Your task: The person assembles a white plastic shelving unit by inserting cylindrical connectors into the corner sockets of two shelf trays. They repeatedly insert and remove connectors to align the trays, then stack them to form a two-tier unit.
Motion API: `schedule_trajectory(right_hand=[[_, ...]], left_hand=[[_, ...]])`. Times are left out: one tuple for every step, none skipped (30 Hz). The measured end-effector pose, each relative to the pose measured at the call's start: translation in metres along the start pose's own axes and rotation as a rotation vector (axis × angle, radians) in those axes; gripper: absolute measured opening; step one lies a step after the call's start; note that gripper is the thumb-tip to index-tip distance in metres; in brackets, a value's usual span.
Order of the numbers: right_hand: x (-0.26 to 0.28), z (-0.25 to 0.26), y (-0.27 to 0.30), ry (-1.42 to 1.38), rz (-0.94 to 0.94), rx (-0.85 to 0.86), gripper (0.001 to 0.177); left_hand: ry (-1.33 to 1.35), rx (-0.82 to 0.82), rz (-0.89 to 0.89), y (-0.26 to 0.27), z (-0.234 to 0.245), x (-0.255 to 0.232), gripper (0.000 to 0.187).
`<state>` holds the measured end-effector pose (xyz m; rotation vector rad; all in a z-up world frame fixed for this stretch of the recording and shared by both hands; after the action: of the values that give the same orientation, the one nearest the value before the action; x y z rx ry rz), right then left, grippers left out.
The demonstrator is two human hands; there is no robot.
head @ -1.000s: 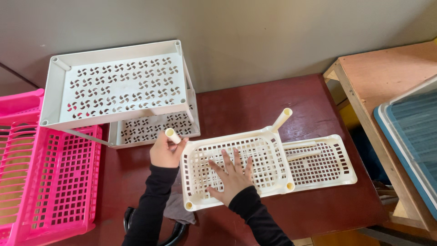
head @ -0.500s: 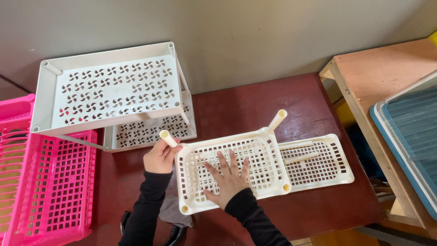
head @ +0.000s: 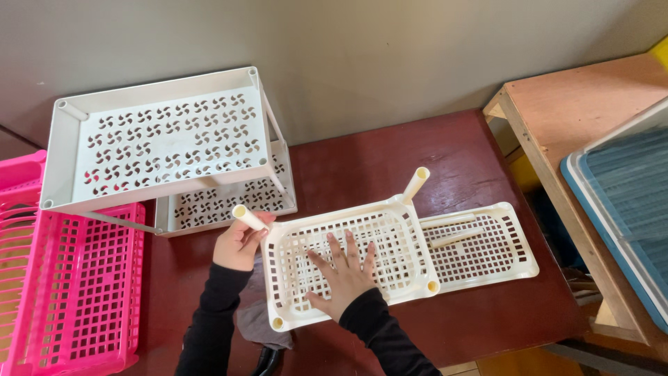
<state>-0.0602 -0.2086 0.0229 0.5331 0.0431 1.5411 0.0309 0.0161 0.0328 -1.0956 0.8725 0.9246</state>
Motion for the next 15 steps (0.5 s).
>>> schedule_trajectory(right_hand=[[0.000,0.000,-0.001,0.004,0.003,-0.005,0.087],[0.000,0.000,-0.001,0.008,0.007,-0.010,0.087],[0.000,-0.001,-0.001,0.012,0.010,-0.015,0.088],[0.000,-0.001,-0.001,0.008,0.010,-0.019,0.088],[0.000,0.000,-0.001,0.004,0.009,-0.023,0.088],[-0.001,0.000,-0.001,0.000,0.008,-0.027,0.088],[-0.001,0.000,-0.001,0.011,0.010,-0.030,0.088],[-0.001,-0.001,-0.002,0.021,0.013,-0.033,0.087],[-0.001,-0.001,-0.002,0.030,0.016,-0.035,0.087],[0.000,-0.002,-0.002,0.032,0.014,-0.029,0.087],[0.000,-0.002,-0.002,0.034,0.011,-0.023,0.087],[0.000,-0.002,-0.003,0.035,0.008,-0.018,0.087],[0.000,-0.002,-0.002,0.035,0.007,-0.021,0.087],[0.000,-0.002,-0.002,0.035,0.005,-0.025,0.087],[-0.001,-0.002,-0.002,0.034,0.003,-0.030,0.087]], left_hand=[[-0.089,-0.019,0.005,0.002,0.000,0.001,0.024],[-0.091,-0.048,0.000,0.003,-0.002,0.002,0.023],[-0.094,-0.076,-0.006,0.003,-0.004,0.003,0.022],[-0.095,-0.104,-0.011,0.003,-0.006,0.003,0.021],[-0.159,-0.132,-0.004,0.003,-0.007,0.002,0.022],[-0.222,-0.160,0.004,0.003,-0.009,0.001,0.024],[-0.286,-0.188,0.012,0.003,-0.010,-0.001,0.026],[-0.297,-0.210,0.004,0.003,-0.011,-0.002,0.027],[-0.309,-0.233,-0.005,0.003,-0.014,-0.003,0.028],[-0.319,-0.256,-0.014,0.002,-0.015,-0.004,0.029],[-0.361,-0.255,0.034,0.000,-0.017,-0.004,0.029],[-0.402,-0.253,0.082,-0.002,-0.018,-0.005,0.029],[-0.442,-0.252,0.130,-0.005,-0.017,-0.005,0.030],[-0.457,-0.212,0.129,-0.007,-0.016,-0.005,0.029],[-0.472,-0.172,0.128,-0.009,-0.014,-0.006,0.029]])
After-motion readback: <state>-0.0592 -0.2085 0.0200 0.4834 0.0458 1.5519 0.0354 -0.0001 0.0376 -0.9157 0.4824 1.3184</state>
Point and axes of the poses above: each hand's wrist, its own y-axis away from the middle knuckle, its own z-axis out of the back of the hand, x = y × z, the point moved 1 cm from there along -y, towards the middle knuckle, and after that the axes turned 14 degrees about -z, right-handed, at the moved point
